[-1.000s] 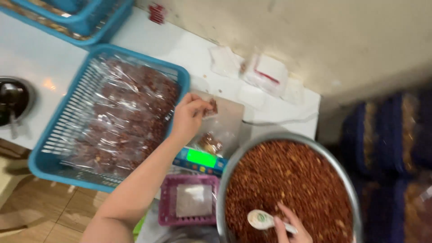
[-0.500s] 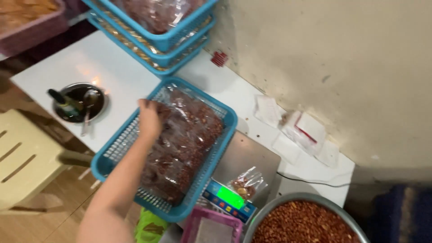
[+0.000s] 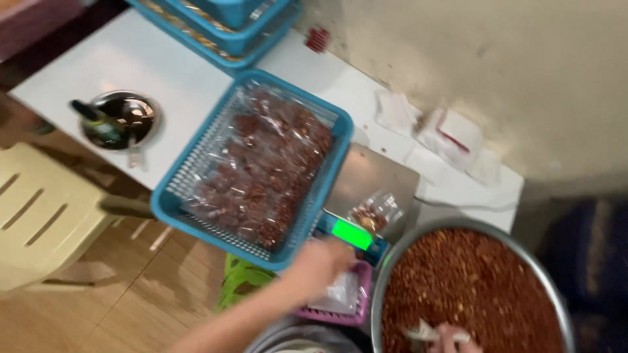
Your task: Scooping roasted peanuts into small plastic bags, weighing them on a digital scale, and organizing the finished bags in a basket.
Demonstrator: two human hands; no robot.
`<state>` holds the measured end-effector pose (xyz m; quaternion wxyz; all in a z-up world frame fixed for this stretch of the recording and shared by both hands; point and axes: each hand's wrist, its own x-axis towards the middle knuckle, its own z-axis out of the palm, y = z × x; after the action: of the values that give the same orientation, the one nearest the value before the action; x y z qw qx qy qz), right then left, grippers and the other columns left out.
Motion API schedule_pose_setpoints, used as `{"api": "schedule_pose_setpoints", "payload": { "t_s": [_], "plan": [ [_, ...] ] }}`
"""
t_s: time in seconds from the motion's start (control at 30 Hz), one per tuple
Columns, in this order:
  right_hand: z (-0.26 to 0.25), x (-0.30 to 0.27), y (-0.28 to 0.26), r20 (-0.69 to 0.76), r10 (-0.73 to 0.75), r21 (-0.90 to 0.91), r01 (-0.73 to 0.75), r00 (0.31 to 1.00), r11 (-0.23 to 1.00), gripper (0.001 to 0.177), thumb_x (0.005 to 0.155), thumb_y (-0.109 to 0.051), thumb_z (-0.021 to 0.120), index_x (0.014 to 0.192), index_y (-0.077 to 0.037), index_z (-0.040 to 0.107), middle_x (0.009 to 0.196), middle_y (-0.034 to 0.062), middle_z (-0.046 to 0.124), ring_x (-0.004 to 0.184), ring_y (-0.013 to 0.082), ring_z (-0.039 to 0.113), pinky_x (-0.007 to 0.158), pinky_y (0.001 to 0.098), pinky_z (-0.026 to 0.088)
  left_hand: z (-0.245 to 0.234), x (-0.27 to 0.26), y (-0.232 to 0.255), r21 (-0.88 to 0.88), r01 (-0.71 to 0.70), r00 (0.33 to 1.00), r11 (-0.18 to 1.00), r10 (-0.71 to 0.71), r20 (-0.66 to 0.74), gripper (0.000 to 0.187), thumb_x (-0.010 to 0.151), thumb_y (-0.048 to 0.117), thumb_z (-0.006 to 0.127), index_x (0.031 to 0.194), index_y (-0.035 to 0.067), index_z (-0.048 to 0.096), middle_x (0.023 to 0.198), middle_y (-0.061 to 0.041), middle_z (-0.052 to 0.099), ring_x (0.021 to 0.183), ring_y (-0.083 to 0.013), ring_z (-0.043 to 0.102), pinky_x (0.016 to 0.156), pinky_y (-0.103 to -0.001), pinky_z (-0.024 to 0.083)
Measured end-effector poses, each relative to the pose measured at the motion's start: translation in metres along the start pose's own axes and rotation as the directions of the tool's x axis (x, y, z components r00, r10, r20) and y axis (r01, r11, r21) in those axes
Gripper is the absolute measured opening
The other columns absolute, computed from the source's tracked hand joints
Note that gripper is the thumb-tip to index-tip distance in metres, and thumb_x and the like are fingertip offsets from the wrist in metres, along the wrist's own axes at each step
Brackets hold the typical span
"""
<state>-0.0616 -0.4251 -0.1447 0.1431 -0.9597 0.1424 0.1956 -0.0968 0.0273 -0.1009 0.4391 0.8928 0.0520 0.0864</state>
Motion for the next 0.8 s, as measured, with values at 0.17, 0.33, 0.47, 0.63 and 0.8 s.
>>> {"api": "schedule_pose_setpoints", "payload": {
  "t_s": [0.17, 0.33, 0.47, 0.63, 0.8],
  "plan": [
    [-0.044, -0.064, -0.085, 0.231, 0.2, 0.042, -0.215, 0.952, 0.976, 0.038, 0.1, -0.04, 0.057, 0.094, -0.008, 0.076, 0.066, 0.0134, 0.079, 0.059, 0.0238, 0.08, 0.065, 0.0313, 0.06, 0.081, -0.042, -0.003, 0.554, -0.238, 0.926, 0.798, 0.014, 0.378, 0.044, 0.09, 0.012, 0.056, 0.133, 0.011, 0.061, 0.142, -0.017, 0.054, 0.122, -0.0383, 0.053, 0.089, -0.053, 0.048],
    [-0.02, -0.068, -0.118, 0.126, 0.049, 0.465, -0.103, 0.991, 0.879, 0.032, 0.1, -0.033, 0.061, 0.089, -0.005, 0.074, 0.068, 0.0106, 0.076, 0.058, 0.0202, 0.075, 0.062, 0.0298, 0.06, 0.067, -0.044, 0.005, 0.526, -0.359, 0.916, 0.771, 0.184, 0.356, 0.034, 0.088, 0.009, 0.057, 0.121, 0.01, 0.065, 0.126, -0.02, 0.059, 0.112, -0.0409, 0.055, 0.088, -0.054, 0.045],
    [-0.005, -0.064, -0.096, 0.108, 0.015, 0.673, -0.084, 0.994, 0.735, 0.023, 0.103, -0.021, 0.059, 0.105, -0.004, 0.075, 0.076, 0.0117, 0.071, 0.06, 0.0206, 0.07, 0.06, 0.0309, 0.059, 0.053, -0.046, 0.001, 0.48, -0.395, 0.886, 0.784, 0.186, 0.425, 0.059, 0.085, 0.001, 0.064, 0.142, 0.007, 0.054, 0.127, -0.02, 0.062, 0.115, -0.0407, 0.058, 0.093, -0.055, 0.05],
    [-0.025, -0.076, -0.115, 0.104, -0.065, 0.56, -0.004, 0.993, 0.829, 0.027, 0.103, -0.026, 0.053, 0.098, -0.01, 0.074, 0.075, 0.0049, 0.073, 0.061, 0.0175, 0.073, 0.064, 0.0304, 0.056, 0.056, -0.032, 0.002, 0.466, -0.405, 0.9, 0.787, 0.253, 0.354, 0.046, 0.075, 0.012, 0.072, 0.121, 0.013, 0.066, 0.113, -0.017, 0.057, 0.104, -0.0405, 0.053, 0.079, -0.053, 0.046],
    [-0.023, -0.062, -0.101, 0.041, -0.097, 0.736, 0.035, 0.994, 0.676, 0.023, 0.104, -0.022, 0.055, 0.103, -0.007, 0.073, 0.082, 0.0066, 0.072, 0.066, 0.0173, 0.069, 0.064, 0.0297, 0.058, 0.043, -0.019, 0.014, 0.502, -0.406, 0.912, 0.764, 0.373, 0.171, 0.019, 0.08, 0.006, 0.058, 0.096, 0.011, 0.067, 0.107, -0.012, 0.061, 0.085, -0.0362, 0.054, 0.068, -0.05, 0.045]
  ]
}}
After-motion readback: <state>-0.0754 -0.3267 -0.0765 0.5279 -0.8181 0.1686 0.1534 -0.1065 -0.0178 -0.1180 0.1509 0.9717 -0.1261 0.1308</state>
